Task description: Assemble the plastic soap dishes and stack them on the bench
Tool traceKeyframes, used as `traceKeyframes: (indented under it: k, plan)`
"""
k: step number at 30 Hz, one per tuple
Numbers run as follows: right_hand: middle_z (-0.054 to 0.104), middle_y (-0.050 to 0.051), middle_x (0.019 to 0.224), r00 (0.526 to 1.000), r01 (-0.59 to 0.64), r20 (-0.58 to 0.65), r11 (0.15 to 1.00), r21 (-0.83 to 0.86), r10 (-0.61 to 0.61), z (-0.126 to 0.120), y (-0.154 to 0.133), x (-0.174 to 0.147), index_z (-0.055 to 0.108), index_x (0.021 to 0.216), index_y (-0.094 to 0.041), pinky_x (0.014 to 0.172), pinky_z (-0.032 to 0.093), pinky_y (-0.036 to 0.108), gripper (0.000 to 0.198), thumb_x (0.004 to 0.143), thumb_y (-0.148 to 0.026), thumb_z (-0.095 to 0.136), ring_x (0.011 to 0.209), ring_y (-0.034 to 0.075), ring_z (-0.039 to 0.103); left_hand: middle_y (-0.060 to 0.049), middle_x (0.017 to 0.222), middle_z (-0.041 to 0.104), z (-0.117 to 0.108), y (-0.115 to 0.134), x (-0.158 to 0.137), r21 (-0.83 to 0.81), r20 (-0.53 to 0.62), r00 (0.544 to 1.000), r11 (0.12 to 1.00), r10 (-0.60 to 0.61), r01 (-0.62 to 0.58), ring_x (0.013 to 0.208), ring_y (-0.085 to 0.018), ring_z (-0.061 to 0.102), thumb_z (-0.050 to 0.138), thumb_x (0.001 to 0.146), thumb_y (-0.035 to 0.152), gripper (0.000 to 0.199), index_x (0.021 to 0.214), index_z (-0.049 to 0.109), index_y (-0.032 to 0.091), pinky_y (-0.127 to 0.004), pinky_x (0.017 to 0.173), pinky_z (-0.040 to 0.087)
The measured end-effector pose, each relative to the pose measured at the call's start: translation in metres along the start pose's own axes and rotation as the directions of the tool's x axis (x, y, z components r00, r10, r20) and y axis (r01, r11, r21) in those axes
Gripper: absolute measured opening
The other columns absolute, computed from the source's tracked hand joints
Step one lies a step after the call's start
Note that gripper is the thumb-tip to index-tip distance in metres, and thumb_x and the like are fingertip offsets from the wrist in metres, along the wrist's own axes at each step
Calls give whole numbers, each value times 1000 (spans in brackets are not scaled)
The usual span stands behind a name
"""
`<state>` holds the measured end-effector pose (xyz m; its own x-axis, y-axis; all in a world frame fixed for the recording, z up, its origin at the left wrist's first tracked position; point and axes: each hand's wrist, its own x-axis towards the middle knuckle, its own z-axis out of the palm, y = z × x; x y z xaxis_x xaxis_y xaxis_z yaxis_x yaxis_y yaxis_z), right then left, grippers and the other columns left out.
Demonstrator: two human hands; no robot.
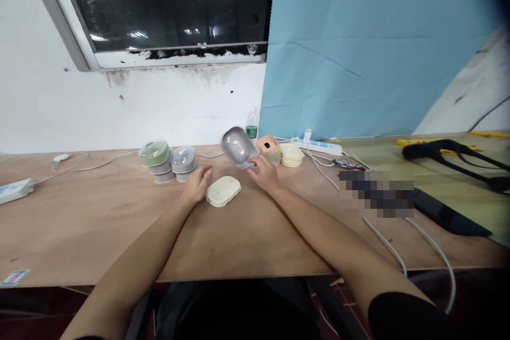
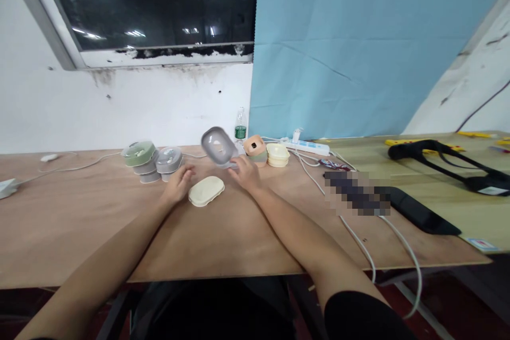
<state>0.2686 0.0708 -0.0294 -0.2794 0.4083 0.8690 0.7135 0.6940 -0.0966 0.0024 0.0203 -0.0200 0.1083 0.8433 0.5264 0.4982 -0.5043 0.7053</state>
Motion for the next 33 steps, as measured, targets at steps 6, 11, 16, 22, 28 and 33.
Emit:
traceKeyframes:
  k: [6, 11, 16, 22, 28, 33]
  plan:
    - [60, 9, 97, 940, -340, -111, 920, -194, 324, -23, 38, 23, 62, 98, -19, 79, 43, 34, 25, 82, -38, 58, 93, 25, 56, -11, 113, 62, 0, 12, -8, 252, 334, 926, 930, 175, -266, 107, -25, 55, 42, 91, 53, 46, 113, 61, 18, -40, 95, 41]
    - [61, 9, 96, 906, -373, 44, 845, -383, 420, -37, 60, 49, 63, 106, -20, 75, 41, 32, 32, 80, -37, 59, 92, 25, 55, -12, 116, 60, 0, 13, -8, 271, 383, 912, 926, 146, -262, 109, -26, 54, 44, 88, 57, 52, 116, 61, 17, -40, 96, 40]
    - [64, 12, 100, 873, -272, 236, 827, -492, 427, -36, 58, 57, 63, 107, -18, 74, 40, 32, 31, 80, -31, 59, 91, 25, 57, -13, 120, 59, -1, 12, -8, 305, 457, 884, 916, 99, -261, 112, -28, 53, 49, 81, 66, 63, 121, 59, 18, -40, 97, 39]
    - [67, 11, 103, 877, -310, 195, 827, -469, 440, -26, 50, 48, 65, 108, -19, 72, 41, 31, 30, 84, -31, 51, 92, 25, 59, -14, 133, 51, 2, 11, -10, 348, 497, 865, 898, 68, -270, 120, -31, 48, 48, 78, 71, 76, 130, 53, 16, -42, 102, 36]
    - [70, 7, 89, 931, -335, 41, 892, -304, 363, -24, 47, 22, 66, 106, -20, 70, 43, 29, 30, 87, -33, 47, 85, 22, 62, -16, 145, 39, 3, 10, -11, 400, 512, 859, 885, 2, -240, 126, -36, 44, 58, 64, 77, 94, 137, 46, 18, -45, 105, 35]
    - [72, 5, 83, 983, -139, 91, 973, -187, 157, -24, 35, -8, 69, 93, -19, 70, 44, 28, 25, 88, -30, 47, 76, 19, 64, -13, 142, 43, 2, 14, -12, 364, 480, 876, 898, 44, -245, 119, -31, 52, 57, 72, 68, 76, 131, 52, 20, -40, 100, 41]
